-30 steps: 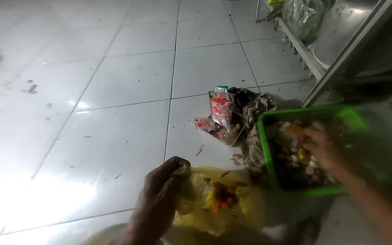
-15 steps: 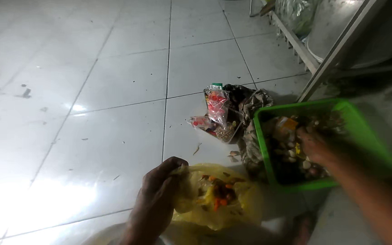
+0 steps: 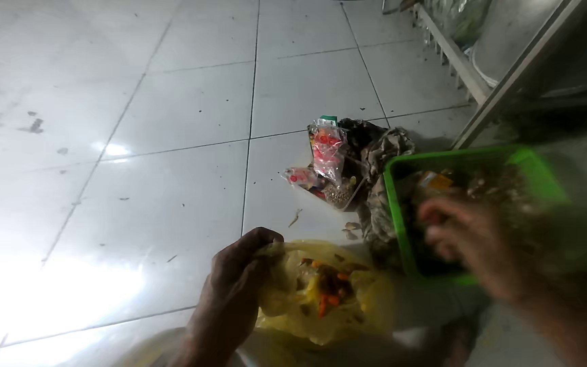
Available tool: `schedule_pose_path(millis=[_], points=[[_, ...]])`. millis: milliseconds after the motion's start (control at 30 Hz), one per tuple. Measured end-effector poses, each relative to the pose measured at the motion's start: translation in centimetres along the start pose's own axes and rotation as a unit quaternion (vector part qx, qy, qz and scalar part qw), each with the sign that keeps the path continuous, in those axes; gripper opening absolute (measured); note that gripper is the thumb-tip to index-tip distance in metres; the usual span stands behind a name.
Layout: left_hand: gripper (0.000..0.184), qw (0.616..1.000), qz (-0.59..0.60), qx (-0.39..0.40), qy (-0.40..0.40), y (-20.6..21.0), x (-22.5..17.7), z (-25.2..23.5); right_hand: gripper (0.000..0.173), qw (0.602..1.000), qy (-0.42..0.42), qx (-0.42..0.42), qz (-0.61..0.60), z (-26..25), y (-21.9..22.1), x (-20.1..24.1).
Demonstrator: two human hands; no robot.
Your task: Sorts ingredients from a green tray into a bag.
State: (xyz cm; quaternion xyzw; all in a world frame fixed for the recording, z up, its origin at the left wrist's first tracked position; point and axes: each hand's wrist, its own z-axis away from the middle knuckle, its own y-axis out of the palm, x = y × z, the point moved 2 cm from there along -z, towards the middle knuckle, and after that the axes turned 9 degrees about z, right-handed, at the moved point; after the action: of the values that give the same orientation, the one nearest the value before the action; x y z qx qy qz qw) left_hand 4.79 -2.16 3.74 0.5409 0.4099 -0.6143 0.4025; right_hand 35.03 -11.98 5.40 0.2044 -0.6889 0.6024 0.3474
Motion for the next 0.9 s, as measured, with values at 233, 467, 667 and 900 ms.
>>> schedule_pose_path(millis=[233, 467, 667, 900], points=[[0.02, 1.0, -0.001, -0.008, 0.003, -0.2, 0.2, 0.3, 0.031, 0.974, -0.179, 0.03, 0.137, 1.4, 2.2, 0.9], [0.02, 0.998, 0.043, -0.023, -0.029, -0.1, -0.6, 0.4, 0.02, 0.897, 0.19, 0.217, 0.334, 2.2, -2.7, -8.5], [0.018, 0.998, 0.066, -0.004, -0.023, -0.3, -0.5, 0.6, 0.033, 0.874, 0.196, 0.268, 0.355, 1.6, -1.2, -6.9], [0.015, 0.996, 0.094, 0.003, -0.009, -0.3, -0.3, 0.7, 0.04, 0.864, 0.219, 0.25, 0.378, 0.9, -0.7, -7.9]])
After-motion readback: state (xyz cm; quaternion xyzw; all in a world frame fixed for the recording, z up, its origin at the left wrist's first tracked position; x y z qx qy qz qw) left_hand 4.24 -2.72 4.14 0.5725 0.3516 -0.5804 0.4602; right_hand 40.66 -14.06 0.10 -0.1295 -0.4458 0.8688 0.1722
